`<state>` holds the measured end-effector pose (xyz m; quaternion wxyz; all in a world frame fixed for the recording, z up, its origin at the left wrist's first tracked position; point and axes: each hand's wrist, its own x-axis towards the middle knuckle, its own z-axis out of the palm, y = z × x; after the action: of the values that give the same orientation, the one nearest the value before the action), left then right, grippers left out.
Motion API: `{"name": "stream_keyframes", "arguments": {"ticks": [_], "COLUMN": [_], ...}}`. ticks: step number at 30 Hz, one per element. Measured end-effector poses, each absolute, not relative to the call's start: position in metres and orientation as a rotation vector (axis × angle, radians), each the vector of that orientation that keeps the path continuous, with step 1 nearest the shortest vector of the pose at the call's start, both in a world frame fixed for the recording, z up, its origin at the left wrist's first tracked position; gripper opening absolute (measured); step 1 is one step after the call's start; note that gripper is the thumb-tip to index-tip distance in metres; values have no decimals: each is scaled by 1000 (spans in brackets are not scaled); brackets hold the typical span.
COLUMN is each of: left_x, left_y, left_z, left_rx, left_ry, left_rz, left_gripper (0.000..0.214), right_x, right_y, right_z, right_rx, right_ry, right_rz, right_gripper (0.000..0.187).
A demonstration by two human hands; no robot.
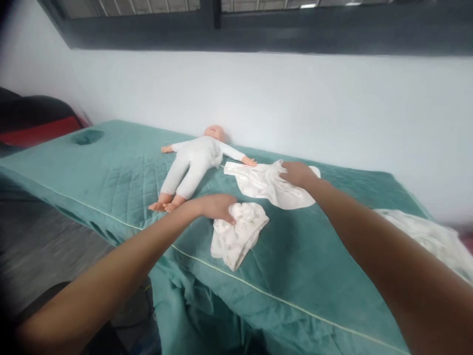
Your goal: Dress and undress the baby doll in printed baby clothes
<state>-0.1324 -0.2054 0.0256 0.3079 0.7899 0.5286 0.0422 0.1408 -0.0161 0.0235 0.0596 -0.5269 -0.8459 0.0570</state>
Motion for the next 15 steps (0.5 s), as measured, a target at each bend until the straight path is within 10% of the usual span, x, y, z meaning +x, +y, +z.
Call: {"name": "stream_keyframes", "arguments": {"ticks": [15], "left_x": [-25], "left_y": [-220], "left_z": [58], "left_rx": [2738], "left_ry": [1075], "left_rz": [1082], "left_gripper": [16], "right_x": [210], "right_y": [-260], "right_z": [175], "right_rx": [-1198], "right_ry": [-2347], "right_rz": [579], "right_gripper": [35]}}
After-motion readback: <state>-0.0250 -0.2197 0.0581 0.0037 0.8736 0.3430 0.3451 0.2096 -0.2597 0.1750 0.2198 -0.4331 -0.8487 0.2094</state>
